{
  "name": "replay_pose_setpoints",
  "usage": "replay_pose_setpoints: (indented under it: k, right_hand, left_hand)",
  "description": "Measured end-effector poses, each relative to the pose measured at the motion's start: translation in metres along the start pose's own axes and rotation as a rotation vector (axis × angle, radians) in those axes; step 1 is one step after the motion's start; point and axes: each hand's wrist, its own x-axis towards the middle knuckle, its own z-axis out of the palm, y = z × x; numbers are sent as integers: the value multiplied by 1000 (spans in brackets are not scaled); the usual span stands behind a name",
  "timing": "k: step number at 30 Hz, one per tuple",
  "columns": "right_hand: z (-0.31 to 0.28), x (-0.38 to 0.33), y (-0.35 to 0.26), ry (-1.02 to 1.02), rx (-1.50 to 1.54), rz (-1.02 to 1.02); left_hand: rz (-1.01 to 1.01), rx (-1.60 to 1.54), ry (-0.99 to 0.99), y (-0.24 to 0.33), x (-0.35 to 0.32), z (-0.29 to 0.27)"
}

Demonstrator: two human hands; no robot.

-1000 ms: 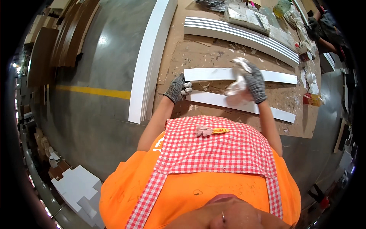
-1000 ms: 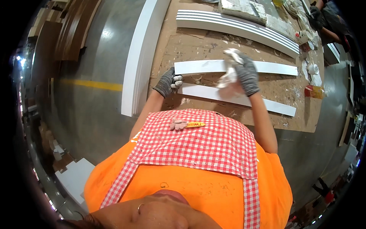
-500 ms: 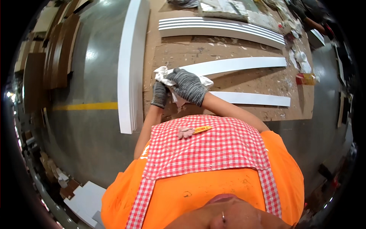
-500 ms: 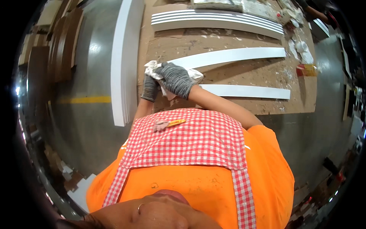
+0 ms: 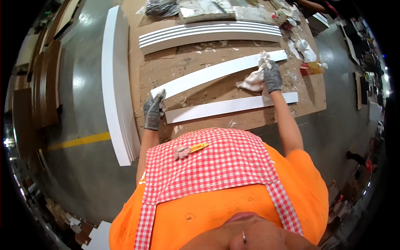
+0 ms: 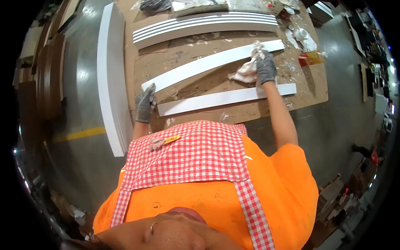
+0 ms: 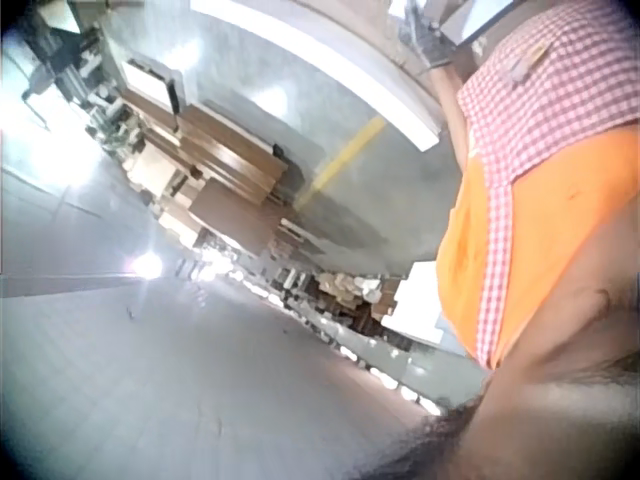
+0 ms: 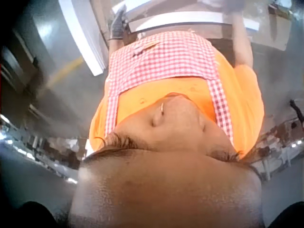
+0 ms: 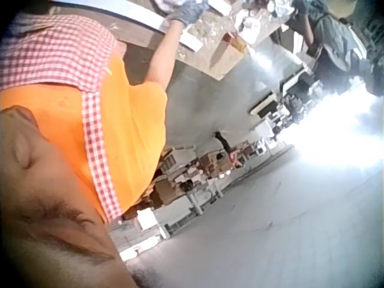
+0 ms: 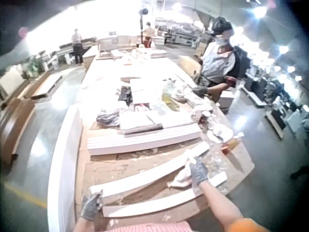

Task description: The person wipes long white wooden planks with a white cloth on a workbench. They handle the planks one at a time, wiping the surface and edges, then placing them back on the table or stacking them.

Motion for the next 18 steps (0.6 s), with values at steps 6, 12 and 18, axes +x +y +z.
replay_pose_setpoints:
  k: [6,12,18]
  right_hand:
    - [-63,88,59,2,-418,105]
    - [-53,94,35,-22,-713,148]
    - [11,-58,-89,-214,246,-350]
  left_hand:
    - [11,137,-18,19,-4,6]
    - [71,-122,-100,5,11,3]
    - [102,-254,-110,-4,18,7]
